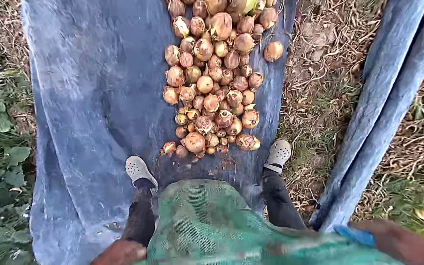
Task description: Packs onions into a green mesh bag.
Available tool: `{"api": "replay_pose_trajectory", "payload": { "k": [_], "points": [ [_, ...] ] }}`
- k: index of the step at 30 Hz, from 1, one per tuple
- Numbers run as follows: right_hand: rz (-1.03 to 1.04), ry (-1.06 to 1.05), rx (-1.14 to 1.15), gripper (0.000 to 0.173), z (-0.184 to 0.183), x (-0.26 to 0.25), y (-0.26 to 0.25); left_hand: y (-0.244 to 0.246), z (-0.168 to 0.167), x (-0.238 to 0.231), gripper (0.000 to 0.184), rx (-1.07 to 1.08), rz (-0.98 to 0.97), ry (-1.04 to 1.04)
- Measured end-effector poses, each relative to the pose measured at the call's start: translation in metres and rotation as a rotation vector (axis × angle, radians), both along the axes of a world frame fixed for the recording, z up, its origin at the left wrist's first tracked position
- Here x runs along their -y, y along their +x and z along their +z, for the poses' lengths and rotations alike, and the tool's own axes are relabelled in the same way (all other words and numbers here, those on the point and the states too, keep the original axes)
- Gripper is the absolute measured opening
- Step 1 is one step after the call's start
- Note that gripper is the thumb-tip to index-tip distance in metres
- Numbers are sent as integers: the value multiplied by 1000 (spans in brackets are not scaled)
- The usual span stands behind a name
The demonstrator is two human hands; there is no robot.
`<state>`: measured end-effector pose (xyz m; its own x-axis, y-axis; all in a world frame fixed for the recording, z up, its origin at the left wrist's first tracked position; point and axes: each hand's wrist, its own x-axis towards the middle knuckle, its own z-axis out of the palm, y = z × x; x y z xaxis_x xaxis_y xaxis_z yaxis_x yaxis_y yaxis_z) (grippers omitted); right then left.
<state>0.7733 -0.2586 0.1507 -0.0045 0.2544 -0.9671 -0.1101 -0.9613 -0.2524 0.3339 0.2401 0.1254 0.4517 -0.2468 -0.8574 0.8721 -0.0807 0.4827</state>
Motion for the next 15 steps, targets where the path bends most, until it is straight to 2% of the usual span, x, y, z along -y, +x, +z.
{"api": "replay_pose_trajectory", "payload": {
  "k": [3, 5, 7, 9, 11, 15],
  "points": [
    [253, -314, 122, 25, -214, -38, 4, 50, -182, 16, 50, -65, -158, -14],
    [295, -415, 129, 27, -304, -34, -6, 60, -267, 36, 41, -228, -271, 43],
    [358, -380, 173, 27, -382, -5, -29, 47, -336, 48, 39, -359, -275, 182],
    [496, -323, 200, 26, -422, -1, -49, 26, -385, 64, 42, -418, -185, 353],
    [484, -465, 242, 32, -431, -28, -55, 23, -414, 85, 45, -457, -115, 492],
    [525, -534, 426, 32, -433, -32, -35, 43, -429, 117, 53, -515, 8, 605]
  ]
}}
